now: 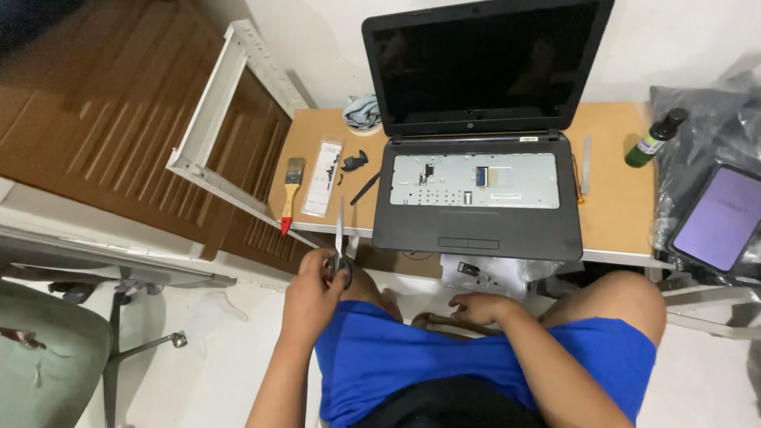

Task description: Applying small pieces of protective or double-sided tape to the internal components of a laptop during repair.

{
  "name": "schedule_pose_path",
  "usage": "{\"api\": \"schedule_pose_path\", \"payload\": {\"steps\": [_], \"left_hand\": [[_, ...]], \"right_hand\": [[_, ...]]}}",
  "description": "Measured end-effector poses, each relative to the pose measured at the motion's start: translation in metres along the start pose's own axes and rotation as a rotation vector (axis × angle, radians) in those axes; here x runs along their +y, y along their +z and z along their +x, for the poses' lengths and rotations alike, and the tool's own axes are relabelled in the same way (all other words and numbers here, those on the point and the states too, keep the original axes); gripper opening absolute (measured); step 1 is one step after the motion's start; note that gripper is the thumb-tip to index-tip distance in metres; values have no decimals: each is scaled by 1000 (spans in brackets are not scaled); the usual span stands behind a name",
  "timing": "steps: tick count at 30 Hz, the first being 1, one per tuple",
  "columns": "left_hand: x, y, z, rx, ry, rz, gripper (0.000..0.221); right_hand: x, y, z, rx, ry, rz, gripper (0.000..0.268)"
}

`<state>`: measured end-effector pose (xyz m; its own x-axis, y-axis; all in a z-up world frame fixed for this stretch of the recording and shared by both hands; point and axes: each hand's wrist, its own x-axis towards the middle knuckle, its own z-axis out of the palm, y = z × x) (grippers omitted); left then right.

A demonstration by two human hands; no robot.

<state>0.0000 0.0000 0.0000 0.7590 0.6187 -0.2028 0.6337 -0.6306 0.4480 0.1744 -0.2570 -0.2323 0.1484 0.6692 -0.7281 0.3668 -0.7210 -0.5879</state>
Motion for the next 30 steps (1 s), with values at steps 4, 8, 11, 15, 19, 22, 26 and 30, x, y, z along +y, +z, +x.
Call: {"api": "schedule_pose_path", "payload": {"steps": [4, 8, 11, 15, 19, 22, 26, 30], "left_hand": [[-28, 9, 63, 62, 63, 165, 38], [-31, 9, 92, 60, 63, 171, 43], [-39, 14, 104, 61, 95, 84, 44], [-45, 34, 127, 114, 204, 177, 44], [-36, 54, 138, 144, 191, 227, 45], [-38, 63, 147, 176, 276, 313, 49], [-32, 62, 152, 200, 327, 300, 40], [-31, 63, 154, 164, 310, 332, 49]], "right_hand": [[-3, 1, -13, 4, 23, 40, 63], [13, 1, 2, -5, 94, -32, 63], [29, 8, 12, -10, 172, 2, 59], [41, 7, 17, -21, 226, 108, 55], [38, -2, 29, -58, 259, 192, 59], [22, -7, 29, -48, 272, 196, 61], [19, -9, 41, -60, 282, 185, 54], [4, -23, 42, -104, 265, 197, 56]]}}
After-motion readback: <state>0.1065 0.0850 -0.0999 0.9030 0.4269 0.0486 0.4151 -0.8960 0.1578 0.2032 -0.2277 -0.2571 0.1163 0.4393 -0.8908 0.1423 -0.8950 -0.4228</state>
